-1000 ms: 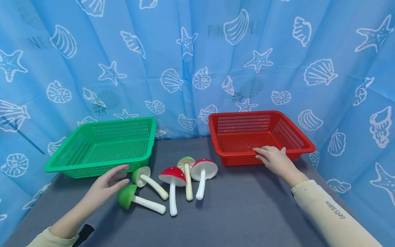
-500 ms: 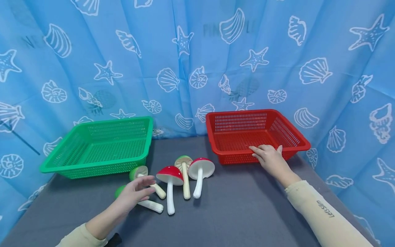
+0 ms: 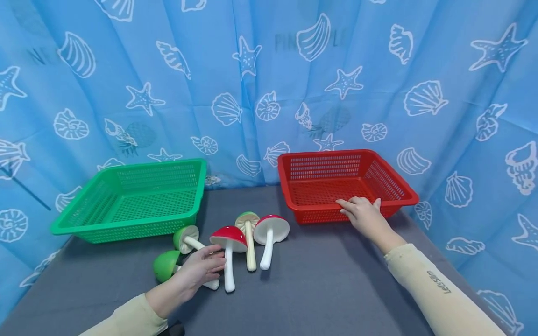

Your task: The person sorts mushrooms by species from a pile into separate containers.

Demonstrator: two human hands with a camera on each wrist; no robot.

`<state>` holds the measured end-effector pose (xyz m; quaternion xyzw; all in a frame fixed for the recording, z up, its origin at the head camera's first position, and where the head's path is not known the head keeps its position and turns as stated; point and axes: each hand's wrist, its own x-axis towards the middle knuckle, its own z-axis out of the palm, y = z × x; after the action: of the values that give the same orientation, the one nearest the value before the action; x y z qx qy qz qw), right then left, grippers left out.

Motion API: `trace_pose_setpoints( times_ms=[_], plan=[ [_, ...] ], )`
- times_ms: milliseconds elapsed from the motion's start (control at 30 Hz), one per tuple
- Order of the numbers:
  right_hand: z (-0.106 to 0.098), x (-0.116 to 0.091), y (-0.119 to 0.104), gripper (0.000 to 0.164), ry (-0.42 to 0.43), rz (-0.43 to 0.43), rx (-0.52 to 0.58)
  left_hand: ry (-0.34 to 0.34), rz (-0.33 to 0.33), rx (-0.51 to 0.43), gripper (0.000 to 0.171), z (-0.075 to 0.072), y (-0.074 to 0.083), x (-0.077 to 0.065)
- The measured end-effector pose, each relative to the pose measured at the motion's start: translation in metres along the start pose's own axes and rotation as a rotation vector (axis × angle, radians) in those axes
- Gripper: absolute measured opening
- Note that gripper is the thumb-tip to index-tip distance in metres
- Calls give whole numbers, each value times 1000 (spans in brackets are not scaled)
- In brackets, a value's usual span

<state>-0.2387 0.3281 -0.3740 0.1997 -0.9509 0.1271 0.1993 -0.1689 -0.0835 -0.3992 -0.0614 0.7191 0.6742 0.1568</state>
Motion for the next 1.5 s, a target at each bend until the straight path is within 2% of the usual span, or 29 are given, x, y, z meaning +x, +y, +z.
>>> trace_pose_setpoints(
  times_ms=[200, 333, 567, 800, 967, 1167, 1500],
  plan=[
    [-1, 0, 0, 35, -30, 31, 23, -1, 37, 79, 59, 7, -3, 7],
    [-2, 0, -1, 35, -36, 39, 33, 13, 33, 88, 62, 9, -4, 11],
    [-1, 2, -1, 36, -42, 44, 14, 33, -13, 19, 65, 9, -6, 12],
    [1, 2, 0, 35, -53, 48, 19, 11, -16, -71, 63, 3, -1, 6],
    [-1, 1, 0, 36, -63, 59, 8, 3, 9, -128, 62, 2, 10, 3],
    [0, 1, 0, 35, -47, 41, 6, -14, 44, -129, 61, 7, 30, 4],
    [-2, 0, 1, 36, -60, 48, 32, -56, 60, -160, 59, 31, 59, 18]
  ],
)
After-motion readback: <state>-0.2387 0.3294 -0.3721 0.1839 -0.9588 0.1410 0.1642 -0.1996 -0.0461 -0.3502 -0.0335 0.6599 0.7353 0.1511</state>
